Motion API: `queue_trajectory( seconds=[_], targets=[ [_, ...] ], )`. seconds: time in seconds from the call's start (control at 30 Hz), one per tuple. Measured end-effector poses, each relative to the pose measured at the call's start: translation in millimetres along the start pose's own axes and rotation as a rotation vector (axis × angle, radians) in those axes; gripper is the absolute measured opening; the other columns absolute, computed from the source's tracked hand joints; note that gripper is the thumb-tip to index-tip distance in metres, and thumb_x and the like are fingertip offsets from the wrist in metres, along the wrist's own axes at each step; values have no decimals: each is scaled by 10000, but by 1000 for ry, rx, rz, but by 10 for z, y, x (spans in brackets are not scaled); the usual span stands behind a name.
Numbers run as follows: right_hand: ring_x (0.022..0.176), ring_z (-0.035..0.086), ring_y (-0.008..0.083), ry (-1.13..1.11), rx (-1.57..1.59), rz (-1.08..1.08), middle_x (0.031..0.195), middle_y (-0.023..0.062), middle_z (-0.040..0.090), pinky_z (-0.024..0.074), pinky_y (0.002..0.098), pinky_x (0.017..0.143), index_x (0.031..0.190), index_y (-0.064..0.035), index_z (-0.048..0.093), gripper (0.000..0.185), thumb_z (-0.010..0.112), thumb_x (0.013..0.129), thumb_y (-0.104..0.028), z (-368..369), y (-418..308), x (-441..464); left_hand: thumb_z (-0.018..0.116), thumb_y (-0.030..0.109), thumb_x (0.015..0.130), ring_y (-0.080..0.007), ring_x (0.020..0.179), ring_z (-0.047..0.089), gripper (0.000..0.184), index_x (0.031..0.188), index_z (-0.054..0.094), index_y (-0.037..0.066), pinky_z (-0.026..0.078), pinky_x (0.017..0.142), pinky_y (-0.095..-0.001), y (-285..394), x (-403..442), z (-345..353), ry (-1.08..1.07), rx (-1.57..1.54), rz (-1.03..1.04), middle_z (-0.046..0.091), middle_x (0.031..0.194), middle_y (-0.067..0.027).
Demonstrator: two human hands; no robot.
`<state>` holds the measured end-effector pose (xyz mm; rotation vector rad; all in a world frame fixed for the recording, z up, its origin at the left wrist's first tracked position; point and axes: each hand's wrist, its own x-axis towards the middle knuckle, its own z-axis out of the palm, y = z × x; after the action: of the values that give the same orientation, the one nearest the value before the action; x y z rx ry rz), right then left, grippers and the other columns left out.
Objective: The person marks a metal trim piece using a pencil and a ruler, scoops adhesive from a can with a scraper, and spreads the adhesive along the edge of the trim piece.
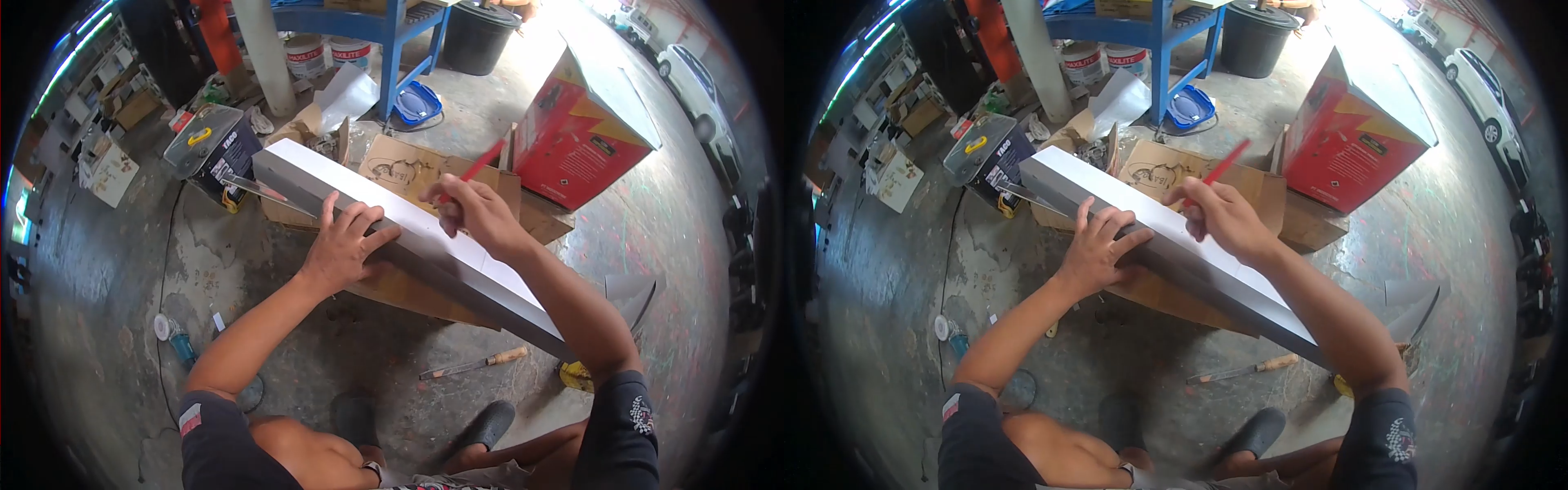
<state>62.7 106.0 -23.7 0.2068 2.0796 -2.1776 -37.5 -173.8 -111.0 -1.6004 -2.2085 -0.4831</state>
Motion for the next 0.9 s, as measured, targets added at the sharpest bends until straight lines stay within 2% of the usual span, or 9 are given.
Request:
queue_trajectory(
  seconds=[0.07, 0.17, 0.27, 0.37, 0.47, 0.6, 0.73, 0.83, 0.9],
  targets=[
    [840, 722, 163, 35, -129, -46, 956, 61, 698, 585, 311, 735, 1211, 4, 707, 401, 516, 1215, -349, 213, 48, 339, 954, 463, 766, -316, 1412, 521, 769, 1460, 655, 317, 279, 1248, -758, -42, 5, 14, -5, -12, 8, 555, 1441, -36],
    [863, 750, 187, 33, -341, -76, 1003, 99, 726, 636, 336, 705, 1191, 36, 715, 353, 586, 1175, -292, 575, -89, 863, 940, 461, 789, -314, 1421, 512, 743, 1458, 647, 322, 258, 1249, -770, -40, -9, 33, -55, -28, -11, 552, 1464, -30],
    [911, 780, 218, 22, -164, -143, 1056, 141, 752, 689, 364, 731, 1165, 74, 722, 334, 649, 1129, -250, 1015, -180, 1357, 904, 450, 822, -304, 1445, 492, 694, 1452, 639, 332, 234, 1252, -781, -44, -20, 35, -66, -48, -32, 549, 1478, -18],
    [965, 797, 236, -51, -144, -107, 1099, 173, 766, 711, 378, 793, 1150, 100, 718, 340, 640, 1113, -229, 1339, -192, 1968, 891, 450, 825, -298, 1461, 483, 674, 1444, 648, 338, 215, 1257, -791, -49, -35, 42, -84, -61, -41, 547, 1497, -12],
    [969, 791, 237, -50, -202, -74, 1097, 174, 763, 706, 372, 776, 1148, 108, 716, 338, 614, 1111, -212, 1586, -167, 2361, 885, 455, 822, -293, 1474, 478, 650, 1424, 666, 341, 199, 1261, -800, -34, -20, -4, -113, -70, -52, 544, 1522, -8],
    [873, 843, 245, -28, -443, -83, 991, 166, 813, 695, 340, 764, 1081, 107, 748, 325, 635, 1071, -198, 1687, -253, 2540, 875, 480, 827, -293, 1492, 467, 620, 1399, 686, 333, 203, 1257, -806, -42, -16, -24, -124, -72, -48, 542, 1541, -9],
    [808, 851, 234, -13, -442, -125, 941, 124, 834, 669, 314, 681, 1044, 52, 798, 271, 696, 1032, -199, 1754, -178, 2843, 856, 519, 853, -304, 1503, 468, 618, 1410, 681, 320, 213, 1257, -804, -43, -19, -19, -91, -79, -45, 542, 1543, -30],
    [692, 830, 181, 2, -492, -160, 767, 83, 822, 661, 328, 719, 823, -11, 801, 352, 640, 1025, -250, 1805, -153, 2970, 878, 532, 839, -266, 1452, 494, 711, 1481, 631, 354, 266, 1233, -816, -52, -15, 1, -61, -64, -44, 531, 1510, -6],
    [682, 827, 176, 9, -568, -173, 736, 76, 811, 656, 320, 711, 782, -36, 796, 340, 658, 1002, -256, 1850, -145, 3059, 874, 542, 841, -272, 1465, 488, 701, 1471, 631, 351, 265, 1233, -818, -57, -15, 7, -57, -52, -40, 522, 1523, -7]
  ],
)
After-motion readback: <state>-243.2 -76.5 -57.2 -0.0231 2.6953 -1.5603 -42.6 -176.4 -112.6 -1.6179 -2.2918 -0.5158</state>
